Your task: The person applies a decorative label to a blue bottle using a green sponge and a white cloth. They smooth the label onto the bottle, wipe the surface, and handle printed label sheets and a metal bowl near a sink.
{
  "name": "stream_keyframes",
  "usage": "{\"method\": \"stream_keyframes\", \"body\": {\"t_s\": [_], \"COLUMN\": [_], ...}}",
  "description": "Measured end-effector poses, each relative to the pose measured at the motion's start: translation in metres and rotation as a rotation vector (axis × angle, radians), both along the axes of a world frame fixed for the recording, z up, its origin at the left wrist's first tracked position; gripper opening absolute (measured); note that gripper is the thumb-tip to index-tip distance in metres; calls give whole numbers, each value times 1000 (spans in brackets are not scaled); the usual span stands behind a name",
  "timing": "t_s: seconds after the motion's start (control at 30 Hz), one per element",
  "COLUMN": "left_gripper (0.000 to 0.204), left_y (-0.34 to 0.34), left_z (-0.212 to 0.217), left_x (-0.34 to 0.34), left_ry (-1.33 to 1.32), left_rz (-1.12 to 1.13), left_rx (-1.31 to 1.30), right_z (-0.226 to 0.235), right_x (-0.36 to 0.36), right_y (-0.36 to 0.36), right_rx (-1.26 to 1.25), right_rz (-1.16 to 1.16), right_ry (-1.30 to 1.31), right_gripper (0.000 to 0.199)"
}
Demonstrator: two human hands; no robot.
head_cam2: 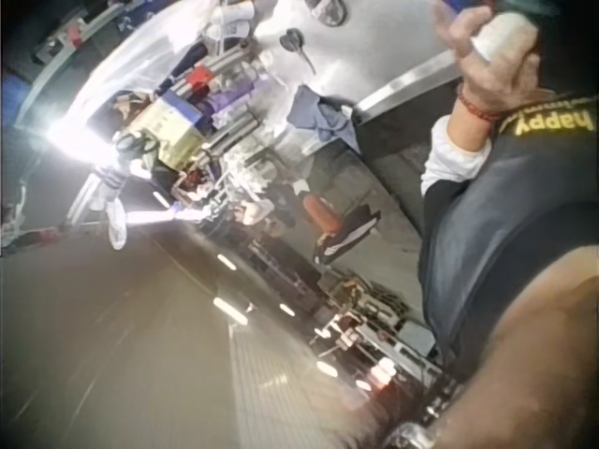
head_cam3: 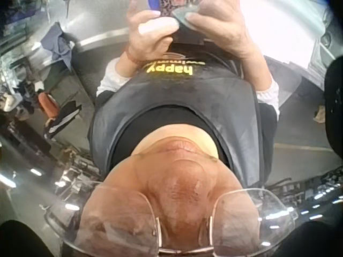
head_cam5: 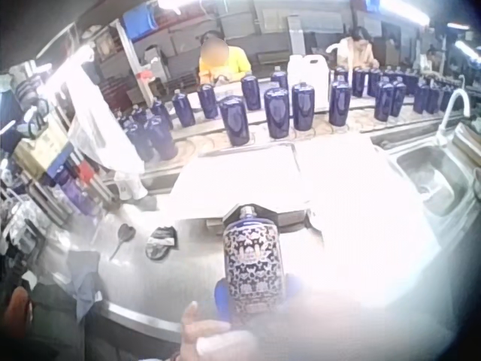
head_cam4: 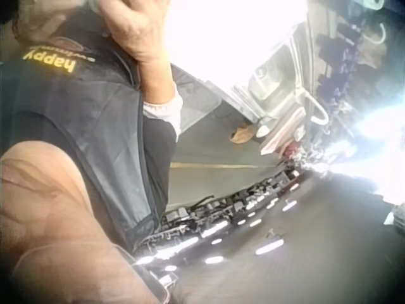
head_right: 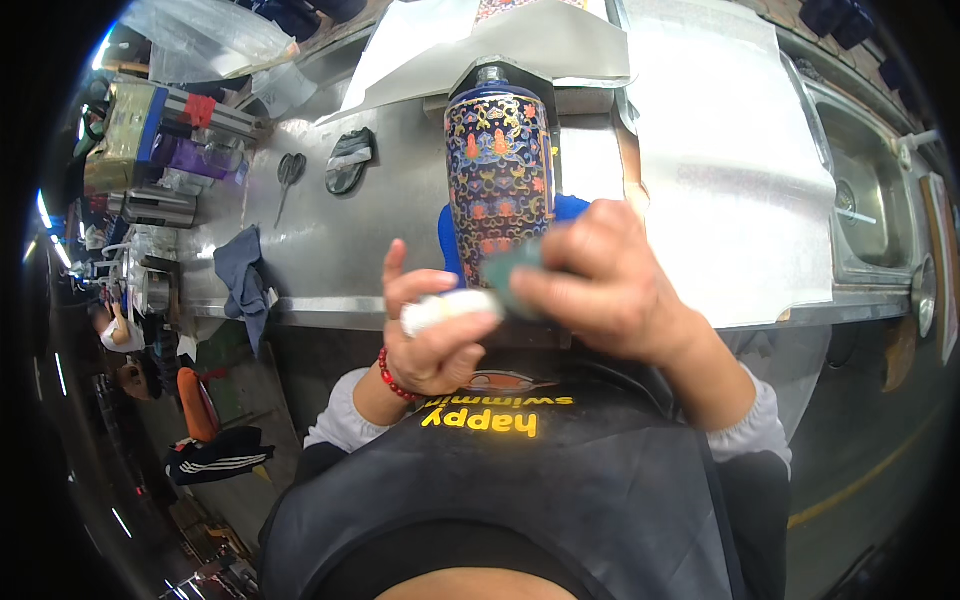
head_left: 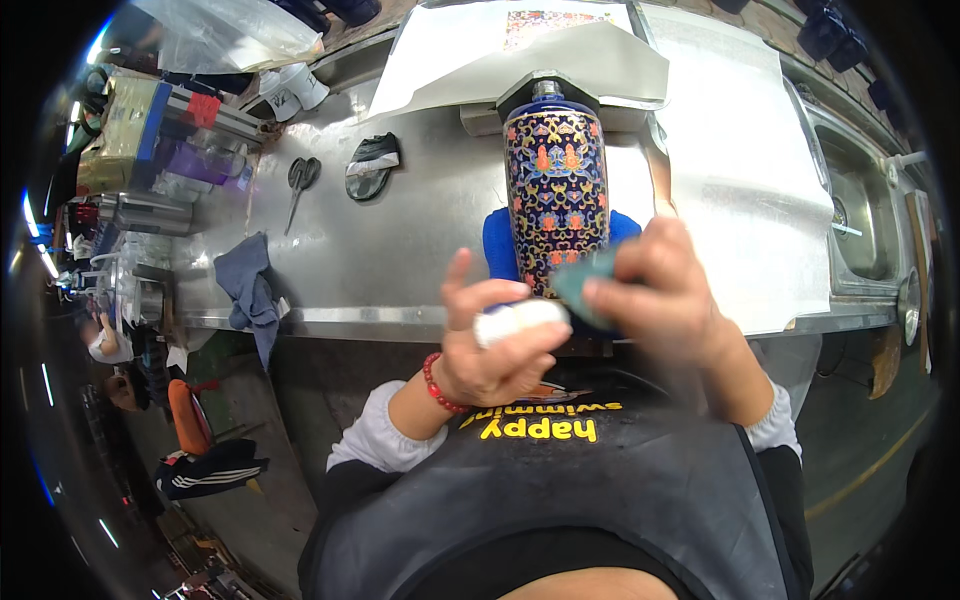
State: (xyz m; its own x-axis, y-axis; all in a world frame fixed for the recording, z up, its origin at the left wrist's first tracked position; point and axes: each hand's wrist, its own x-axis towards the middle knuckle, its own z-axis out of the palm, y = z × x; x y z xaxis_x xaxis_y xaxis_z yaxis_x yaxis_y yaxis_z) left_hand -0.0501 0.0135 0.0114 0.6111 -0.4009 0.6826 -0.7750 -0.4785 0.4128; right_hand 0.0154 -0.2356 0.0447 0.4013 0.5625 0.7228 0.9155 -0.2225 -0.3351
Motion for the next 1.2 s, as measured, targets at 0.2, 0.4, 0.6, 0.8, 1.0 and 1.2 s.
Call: {"method": "stream_keyframes", "body": {"t_s": [0.2,0.4,0.6,0.8,1.0,1.2], "left_gripper": [87,97,95,96,96,99], "left_y": [-10,-20,-16,-15,-18,-21], "left_z": [-20,-25,-31,-38,-23,-16], "left_x": [-2,7,9,8,4,10], "left_ry": [193,140,124,193,274,199], "left_rz": [295,434,411,384,388,440], "left_rx": [55,197,191,172,193,254], "right_z": [-6,5,8,-12,-19,-12], "right_x": [-7,3,7,-15,-24,-15], "right_y": [-6,-4,4,-19,-20,-13], "right_rx": [96,-62,12,83,-51,-52], "right_rz": [-277,352,-87,-127,217,108], "right_ry": [300,330,43,492,495,202], "right_gripper": [36,24,32,36,35,33]}}
